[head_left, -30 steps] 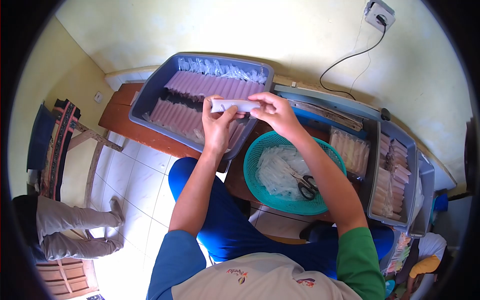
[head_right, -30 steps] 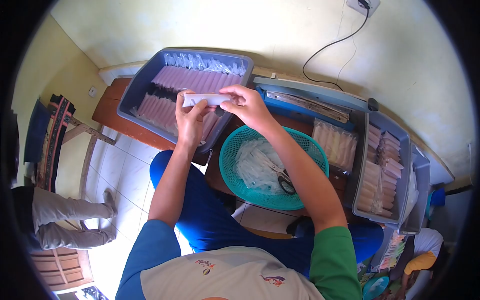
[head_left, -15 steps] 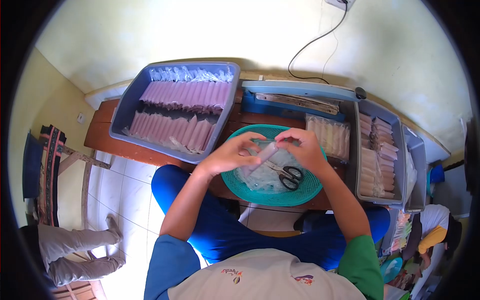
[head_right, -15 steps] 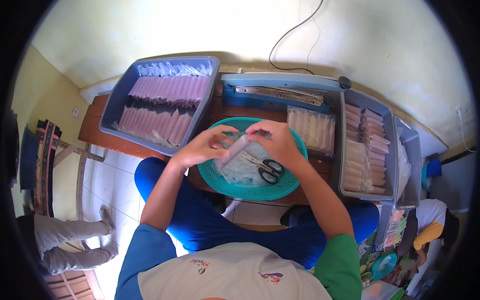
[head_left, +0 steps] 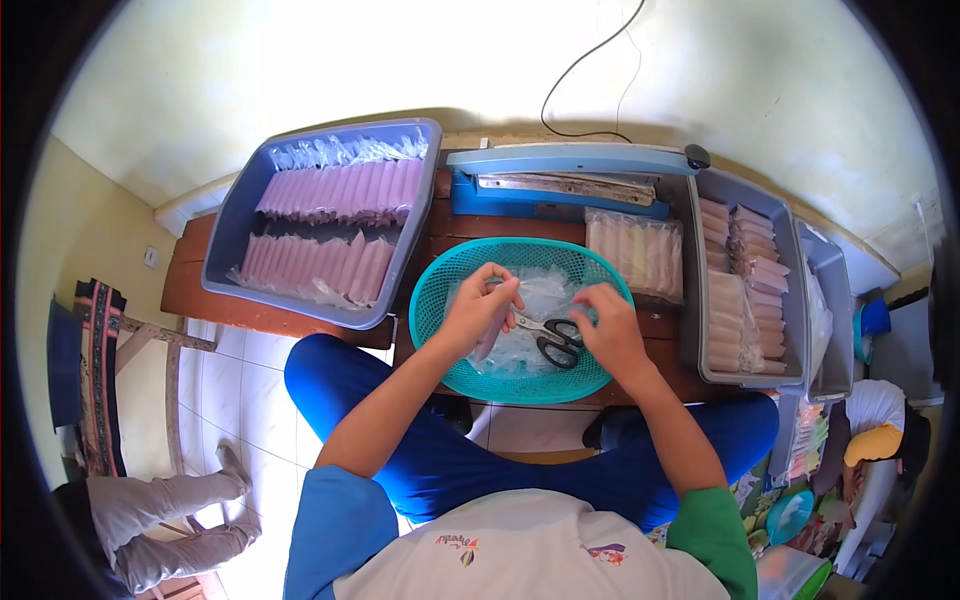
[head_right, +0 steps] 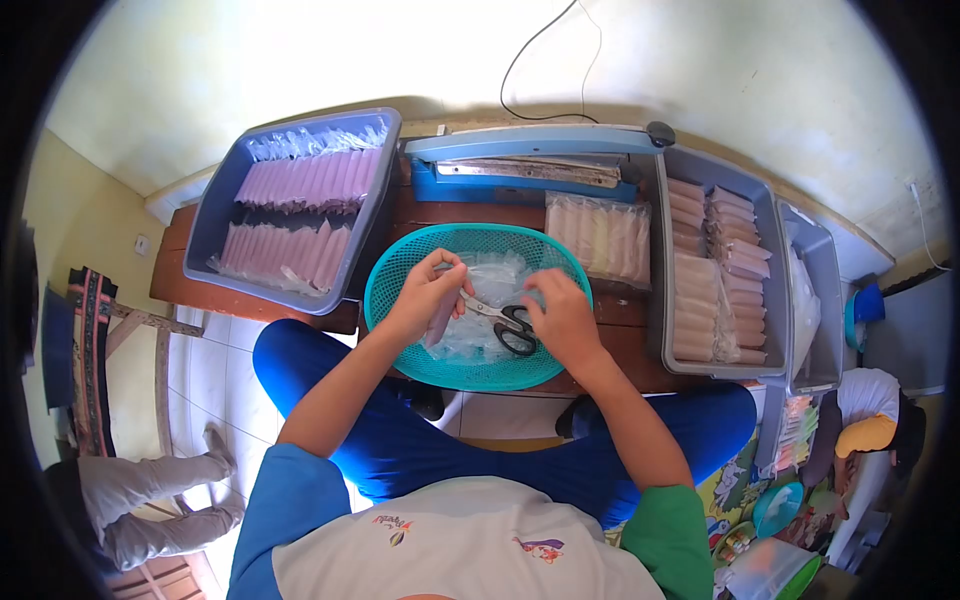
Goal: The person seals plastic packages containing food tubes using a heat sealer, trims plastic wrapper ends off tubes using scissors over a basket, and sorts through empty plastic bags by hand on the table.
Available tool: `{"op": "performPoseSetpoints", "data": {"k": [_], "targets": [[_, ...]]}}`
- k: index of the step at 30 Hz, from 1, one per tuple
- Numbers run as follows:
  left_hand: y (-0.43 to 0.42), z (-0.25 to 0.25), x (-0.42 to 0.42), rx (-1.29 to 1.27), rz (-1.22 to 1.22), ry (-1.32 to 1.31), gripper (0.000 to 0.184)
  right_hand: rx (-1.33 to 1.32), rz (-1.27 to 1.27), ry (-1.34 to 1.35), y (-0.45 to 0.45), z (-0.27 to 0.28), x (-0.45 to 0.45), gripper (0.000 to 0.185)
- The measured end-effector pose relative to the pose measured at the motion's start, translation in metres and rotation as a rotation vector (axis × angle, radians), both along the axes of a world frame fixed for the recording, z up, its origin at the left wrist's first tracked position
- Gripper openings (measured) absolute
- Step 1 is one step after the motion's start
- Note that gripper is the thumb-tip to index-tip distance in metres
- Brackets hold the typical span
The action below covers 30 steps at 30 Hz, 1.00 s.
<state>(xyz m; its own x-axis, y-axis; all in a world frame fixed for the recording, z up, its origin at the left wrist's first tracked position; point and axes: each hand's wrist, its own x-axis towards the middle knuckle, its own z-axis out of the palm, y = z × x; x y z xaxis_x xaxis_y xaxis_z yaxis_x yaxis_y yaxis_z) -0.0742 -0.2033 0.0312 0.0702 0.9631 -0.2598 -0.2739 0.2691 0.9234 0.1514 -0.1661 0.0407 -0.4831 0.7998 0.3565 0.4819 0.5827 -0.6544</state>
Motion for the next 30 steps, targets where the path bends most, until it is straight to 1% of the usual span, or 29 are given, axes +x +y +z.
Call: {"op": "performPoseSetpoints", "data": {"k": [1,2,4,5,7,8,10,11,14,16,17,19,20,22,23,25,26,28,29,30], "targets": [[0.0,-0.004,0.001,-0.019,0.014,-0.029,0.019,-0.103,0.057,-0.102,-0.004,-0.004,0.004,0.021],[0.0,-0.006,0.003,-0.022,0.005,-0.031,0.019,-0.107,0.048,-0.103,-0.008,-0.003,0.004,0.021],[0.0,-0.008,0.005,-0.05,0.012,-0.022,0.021,-0.196,0.151,-0.464,-0.017,0.0,-0.006,0.015],[0.0,-0.008,0.005,-0.05,0.01,-0.022,0.021,-0.197,0.148,-0.463,-0.02,-0.005,-0.008,0.015],[0.0,-0.007,0.004,-0.112,0.003,-0.083,0.027,-0.126,0.165,-0.594,-0.023,-0.021,-0.016,0.013],[0.0,-0.007,0.003,-0.11,0.007,-0.081,0.027,-0.123,0.168,-0.592,-0.023,-0.023,-0.019,0.013],[-0.001,-0.009,0.002,-0.139,0.033,-0.215,0.026,-0.134,0.139,-0.661,-0.024,-0.025,-0.024,0.015],[-0.001,-0.01,0.001,-0.141,0.033,-0.217,0.026,-0.135,0.14,-0.664,-0.024,-0.025,-0.024,0.015],[-0.001,-0.012,-0.003,-0.115,0.047,-0.296,0.023,-0.159,0.164,-0.616,-0.02,-0.021,-0.024,0.02],[-0.001,-0.015,-0.005,-0.109,0.075,-0.292,0.019,-0.307,0.189,-0.504,-0.019,-0.008,-0.021,0.034],[-0.001,-0.014,-0.005,-0.108,0.078,-0.294,0.019,-0.306,0.192,-0.506,-0.019,-0.005,-0.017,0.034],[0.0,-0.012,-0.003,-0.082,0.139,-0.244,0.017,-0.212,0.297,-0.333,-0.017,0.0,-0.005,0.036],[0.001,-0.01,-0.003,-0.082,0.137,-0.244,0.017,-0.212,0.296,-0.333,-0.015,0.003,0.001,0.036],[0.002,-0.008,-0.003,-0.032,0.138,-0.253,0.016,-0.399,0.351,-0.271,-0.01,0.014,0.01,0.047],[0.002,-0.007,-0.003,-0.032,0.137,-0.252,0.016,-0.399,0.349,-0.27,-0.011,0.024,0.014,0.047],[0.001,-0.005,-0.004,-0.005,0.127,-0.228,0.02,-0.754,0.258,-0.194,-0.012,0.045,0.023,0.055],[0.001,-0.002,-0.004,-0.005,0.126,-0.227,0.02,-0.754,0.257,-0.193,-0.013,0.046,0.028,0.055],[-0.001,0.002,-0.003,0.025,0.106,-0.092,0.024,-0.916,0.189,0.054,-0.019,0.045,0.039,0.055],[0.0,0.001,-0.003,0.025,0.105,-0.091,0.024,-0.917,0.189,0.056,-0.021,0.044,0.044,0.055],[0.001,0.001,-0.004,0.03,0.12,-0.059,0.024,-0.976,0.159,0.143,-0.023,0.044,0.048,0.052]]}}
